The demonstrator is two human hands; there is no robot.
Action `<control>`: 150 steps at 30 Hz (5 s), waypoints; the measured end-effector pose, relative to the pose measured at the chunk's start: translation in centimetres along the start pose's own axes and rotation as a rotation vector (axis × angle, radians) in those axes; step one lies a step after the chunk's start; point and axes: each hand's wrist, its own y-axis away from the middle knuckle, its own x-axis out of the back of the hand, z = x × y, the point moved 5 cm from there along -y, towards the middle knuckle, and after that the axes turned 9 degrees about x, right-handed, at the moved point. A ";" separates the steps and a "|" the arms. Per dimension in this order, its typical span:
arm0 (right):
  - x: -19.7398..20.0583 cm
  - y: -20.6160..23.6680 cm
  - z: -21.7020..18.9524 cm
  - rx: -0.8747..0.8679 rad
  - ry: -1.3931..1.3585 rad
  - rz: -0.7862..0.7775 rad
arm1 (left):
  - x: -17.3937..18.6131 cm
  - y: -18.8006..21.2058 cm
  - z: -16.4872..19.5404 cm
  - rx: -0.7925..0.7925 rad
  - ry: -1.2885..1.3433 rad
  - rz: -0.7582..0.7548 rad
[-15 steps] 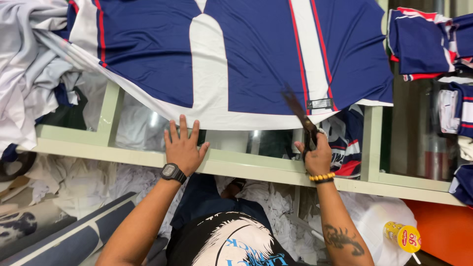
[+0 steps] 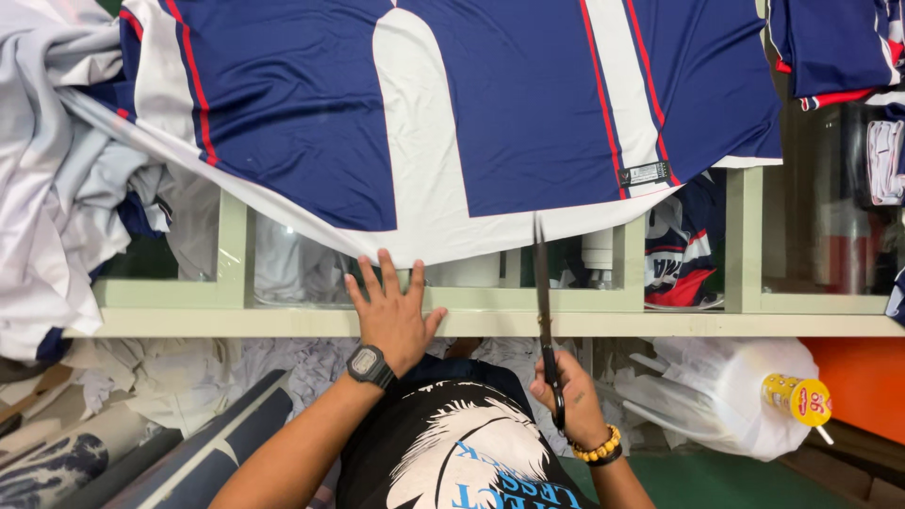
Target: The person uses large shears to cut a blue and white jersey laid flat on a glass table. They trim the side seams and edges, separating the garment into pieces. The cut sections are moved aside as the cutting progresses.
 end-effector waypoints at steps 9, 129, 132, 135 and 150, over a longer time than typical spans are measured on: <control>-5.4 0.9 1.4 -0.239 -0.101 -0.056 | 2.0 -13.9 -9.2 -0.196 0.205 0.296; -9.6 -11.8 -3.6 -0.328 -0.031 -0.080 | -5.1 -3.7 -2.8 -0.476 0.260 0.004; -9.6 -12.8 -3.5 -0.323 -0.072 -0.091 | -5.0 -3.7 -2.9 -0.472 0.269 0.006; -9.6 -13.2 -3.4 -0.323 -0.081 -0.094 | -5.1 -3.6 -2.9 -0.469 0.282 0.011; -10.1 -13.4 -2.8 -0.344 -0.077 -0.046 | -5.1 -3.5 -3.0 -0.477 0.287 0.025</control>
